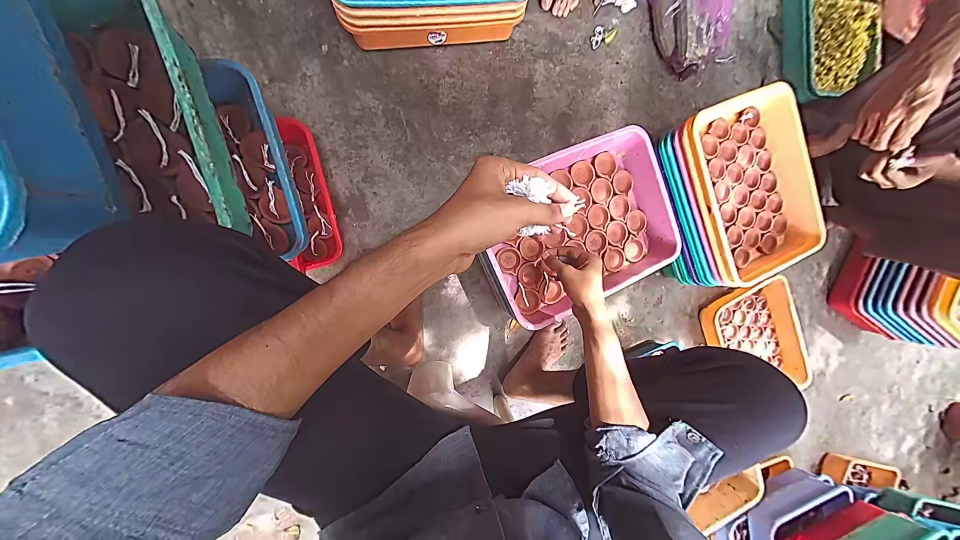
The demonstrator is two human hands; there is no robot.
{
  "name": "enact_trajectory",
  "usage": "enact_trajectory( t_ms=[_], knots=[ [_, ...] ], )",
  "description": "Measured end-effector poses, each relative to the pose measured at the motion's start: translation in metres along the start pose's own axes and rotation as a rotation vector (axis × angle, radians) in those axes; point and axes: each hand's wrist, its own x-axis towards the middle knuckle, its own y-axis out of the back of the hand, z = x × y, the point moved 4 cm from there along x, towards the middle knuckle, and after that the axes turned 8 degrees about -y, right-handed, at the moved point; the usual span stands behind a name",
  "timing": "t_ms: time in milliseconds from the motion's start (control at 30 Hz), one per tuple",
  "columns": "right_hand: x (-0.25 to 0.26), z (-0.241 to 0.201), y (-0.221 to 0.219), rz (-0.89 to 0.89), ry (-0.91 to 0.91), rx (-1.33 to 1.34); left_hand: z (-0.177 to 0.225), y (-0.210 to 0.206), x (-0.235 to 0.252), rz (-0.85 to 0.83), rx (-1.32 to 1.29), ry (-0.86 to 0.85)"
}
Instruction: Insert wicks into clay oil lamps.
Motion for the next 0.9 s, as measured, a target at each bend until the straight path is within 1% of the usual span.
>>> enact_trajectory(
  t_ms=[133,300,533,900],
  knots=[
    [0.007,0.021,-0.015,0.051,-0.018,-0.043,0.002,0.002,-0.002,0.011,-0.007,-0.002],
    [0.001,0.040,-0.014,0.054,-0.051,-0.150,0.004,0.000,-0.003,-0.001,0.003,-0.006],
    [-0.007,0.042,-0.014,0.069,-0.055,-0.385,0.005,-0.002,-0.005,-0.029,0.013,-0.014],
    [-0.013,0.040,-0.015,0.035,-0.054,-0.569,0.006,-0.002,-0.006,-0.032,0.014,-0.013]
  ],
)
